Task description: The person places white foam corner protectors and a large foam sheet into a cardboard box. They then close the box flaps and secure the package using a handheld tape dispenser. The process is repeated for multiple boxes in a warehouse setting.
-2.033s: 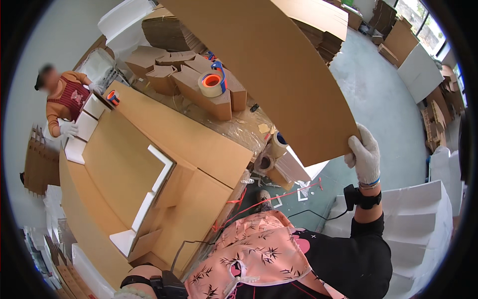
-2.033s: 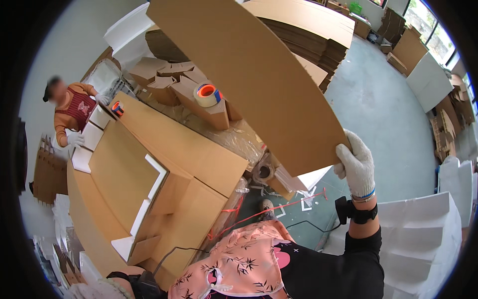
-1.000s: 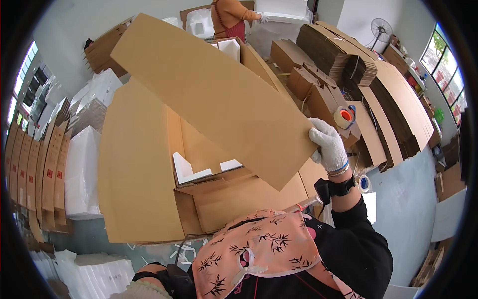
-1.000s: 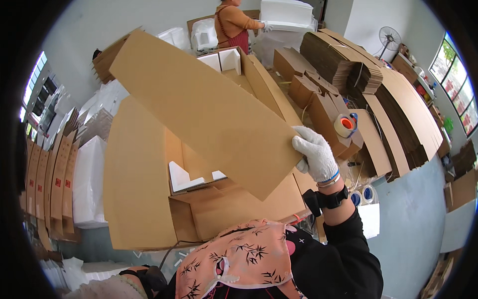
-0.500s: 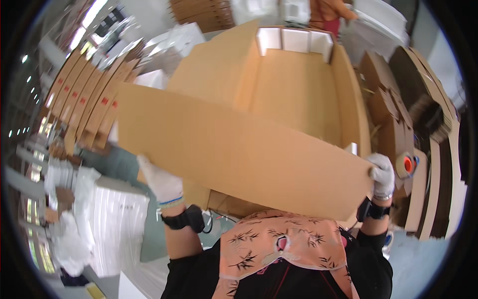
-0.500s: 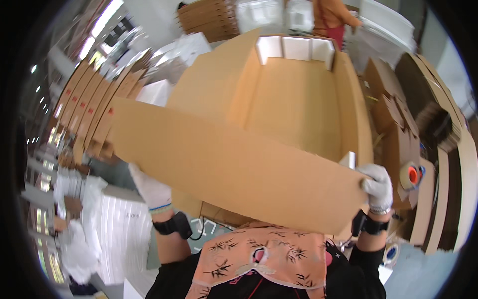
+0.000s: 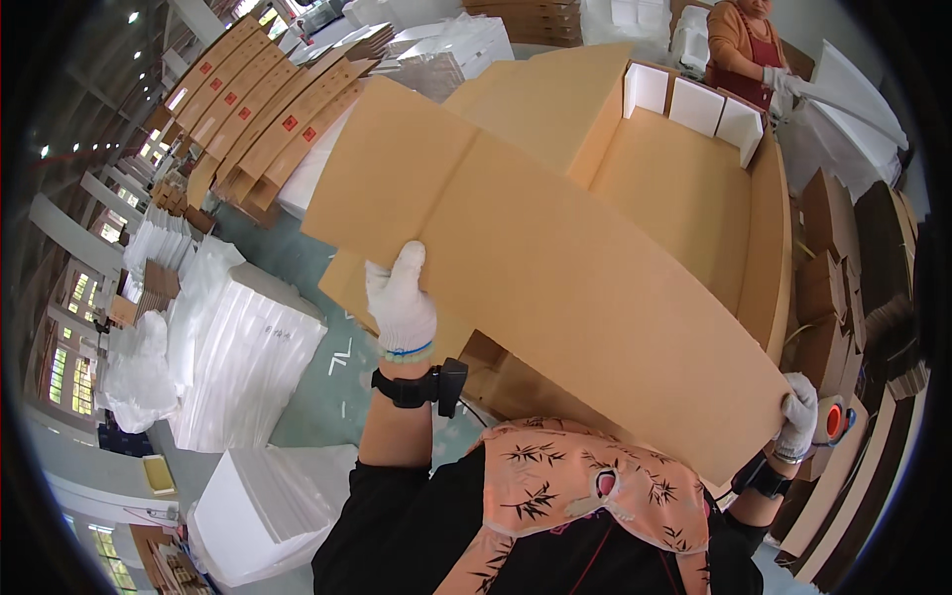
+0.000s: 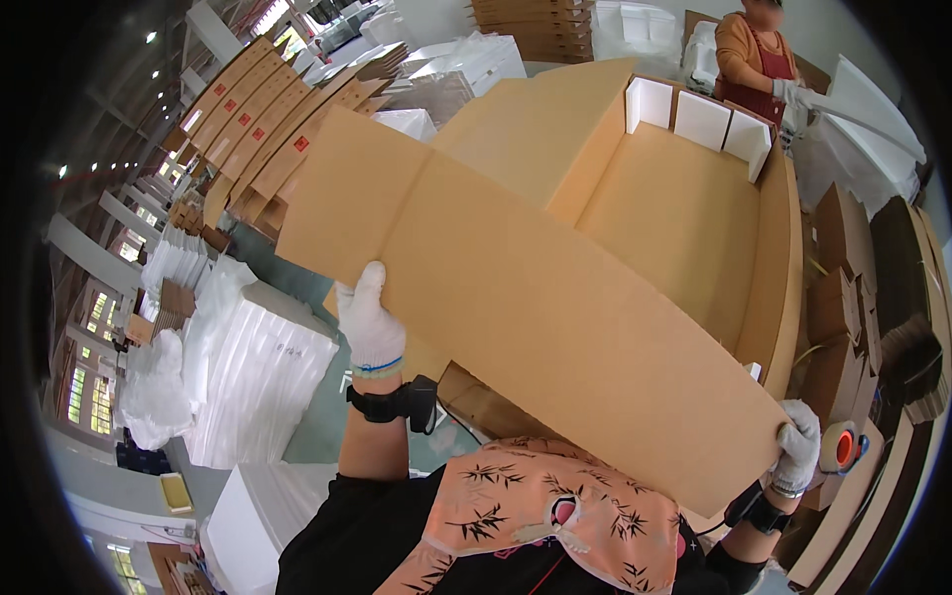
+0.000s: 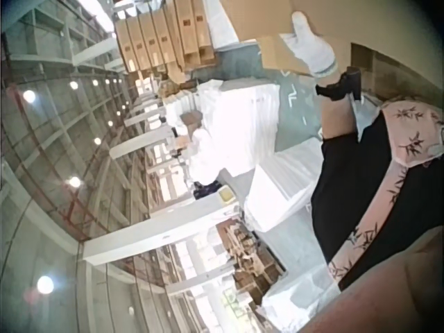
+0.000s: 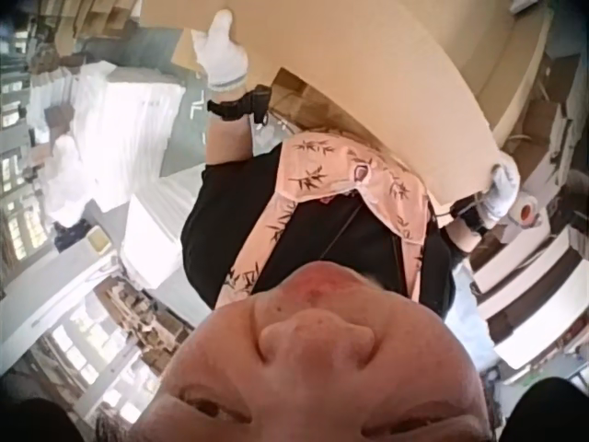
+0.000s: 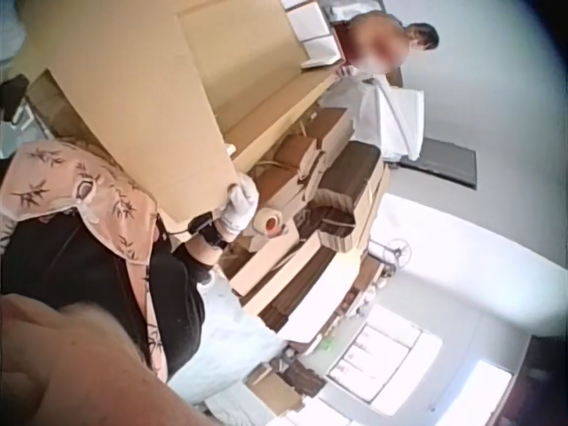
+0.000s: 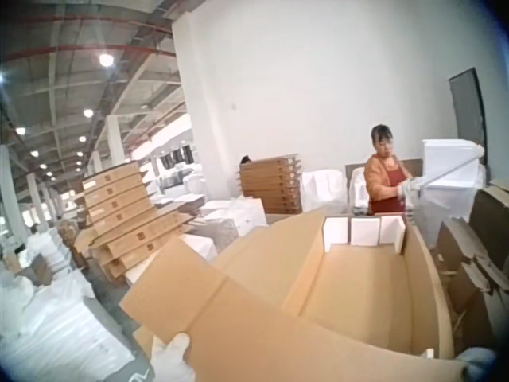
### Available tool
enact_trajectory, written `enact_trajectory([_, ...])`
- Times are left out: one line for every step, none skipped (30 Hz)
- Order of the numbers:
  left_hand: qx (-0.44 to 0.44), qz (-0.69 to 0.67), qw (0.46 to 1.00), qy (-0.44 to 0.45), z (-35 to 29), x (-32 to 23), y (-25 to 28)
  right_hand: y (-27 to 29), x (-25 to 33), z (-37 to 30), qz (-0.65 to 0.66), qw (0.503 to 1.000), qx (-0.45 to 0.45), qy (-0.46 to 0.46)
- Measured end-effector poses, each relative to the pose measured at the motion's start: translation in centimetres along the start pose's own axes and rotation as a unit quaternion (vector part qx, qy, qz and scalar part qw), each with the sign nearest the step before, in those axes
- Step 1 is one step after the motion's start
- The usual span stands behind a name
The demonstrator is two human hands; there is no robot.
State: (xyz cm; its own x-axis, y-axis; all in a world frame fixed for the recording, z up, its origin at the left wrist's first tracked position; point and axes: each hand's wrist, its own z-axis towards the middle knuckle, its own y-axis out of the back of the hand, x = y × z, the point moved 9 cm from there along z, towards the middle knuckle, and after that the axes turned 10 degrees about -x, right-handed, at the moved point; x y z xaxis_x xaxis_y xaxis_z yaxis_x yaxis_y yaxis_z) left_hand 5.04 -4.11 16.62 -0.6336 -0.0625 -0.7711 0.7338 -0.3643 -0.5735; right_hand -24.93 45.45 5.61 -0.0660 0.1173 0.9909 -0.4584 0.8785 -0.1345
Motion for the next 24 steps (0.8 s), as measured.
enact_trajectory([-0.007,0.028,0.999,-0.017,0.0,-0.3,0.3,-0.2,0.1,-0.1,-0.003,1.000,-0.005,0.004])
enact_trajectory([-0.025,0.030,0.999,-0.018,0.1,-0.3,0.5,0.0,0.2,-0.1,0.030,0.999,-0.017,0.011])
enact_trajectory([-0.042,0.032,0.998,-0.019,0.2,-0.4,0.5,0.2,-0.1,-0.1,0.064,0.997,-0.030,0.017])
enact_trajectory([-0.060,0.033,0.997,-0.019,0.2,-0.4,0.6,0.4,-0.4,-0.1,0.097,0.994,-0.043,0.024])
enact_trajectory([-0.068,0.034,0.997,-0.023,0.3,-0.2,0.8,0.9,-0.5,-0.5,0.115,0.991,-0.054,0.033])
enact_trajectory([-0.075,0.034,0.996,-0.026,0.6,-0.2,1.3,1.5,-0.8,-0.9,0.133,0.988,-0.065,0.042])
enact_trajectory([-0.082,0.035,0.996,-0.029,1.0,-0.2,1.8,2.0,-1.1,-1.3,0.151,0.984,-0.077,0.051])
enact_trajectory([-0.106,0.037,0.993,-0.022,1.3,-0.1,2.7,1.1,-1.3,-1.7,0.172,0.983,-0.043,0.056])
enact_trajectory([-0.126,0.040,0.991,-0.010,1.5,0.3,3.7,0.4,-1.1,-2.0,0.187,0.980,-0.016,0.071])
enact_trajectory([-0.146,0.043,0.988,0.002,1.7,0.7,4.5,0.1,-1.3,-2.4,0.226,0.970,-0.031,0.081])
enact_trajectory([-0.146,0.021,0.989,0.011,1.9,1.0,4.8,-0.6,-1.0,-2.6,0.264,0.959,-0.044,0.093])
enact_trajectory([-0.148,0.002,0.989,0.017,1.8,0.8,5.0,-1.3,-0.3,-2.6,0.300,0.948,-0.021,0.100])
enact_trajectory([-0.150,-0.019,0.988,0.023,1.9,0.8,5.4,-1.8,0.5,-2.6,0.336,0.936,0.002,0.107])
enact_trajectory([-0.167,0.032,0.985,-0.005,2.2,0.3,6.6,-2.6,1.2,-2.4,0.361,0.927,0.020,0.104])
enact_trajectory([-0.181,0.082,0.979,-0.032,2.4,0.1,7.5,-3.3,2.0,-2.3,0.384,0.917,0.035,0.100])
enact_trajectory([-0.197,0.076,0.977,-0.025,2.4,0.7,8.1,-4.3,2.5,-2.2,0.396,0.913,0.040,0.086])
enact_trajectory([-0.213,0.070,0.974,-0.020,2.2,1.1,8.3,-5.4,2.9,-1.9,0.408,0.909,0.048,0.070])
enact_trajectory([-0.229,0.008,0.973,0.025,2.0,1.5,7.2,-7.7,3.3,-1.8,0.343,0.933,0.087,0.066])
enact_trajectory([-0.244,-0.053,0.966,0.067,1.7,2.3,6.4,-10.3,3.3,-1.8,0.276,0.951,0.128,0.060])
enact_trajectory([-0.246,-0.063,0.965,0.071,1.7,3.0,6.5,-12.1,3.5,-1.5,0.269,0.951,0.130,0.078])
enact_trajectory([-0.229,-0.079,0.965,0.098,1.8,3.8,6.0,-13.4,3.5,-1.5,0.261,0.952,0.130,0.095])
enact_trajectory([-0.215,-0.094,0.964,0.122,1.7,4.0,5.8,-13.3,2.9,-1.3,0.301,0.947,0.066,0.091])
enact_trajectory([-0.202,-0.111,0.962,0.144,1.5,4.2,5.0,-12.9,2.1,-1.0,0.339,0.937,0.004,0.087])
enact_trajectory([-0.220,-0.083,0.964,0.127,1.4,3.9,4.6,-11.8,1.6,-0.9,0.375,0.921,-0.059,0.084])
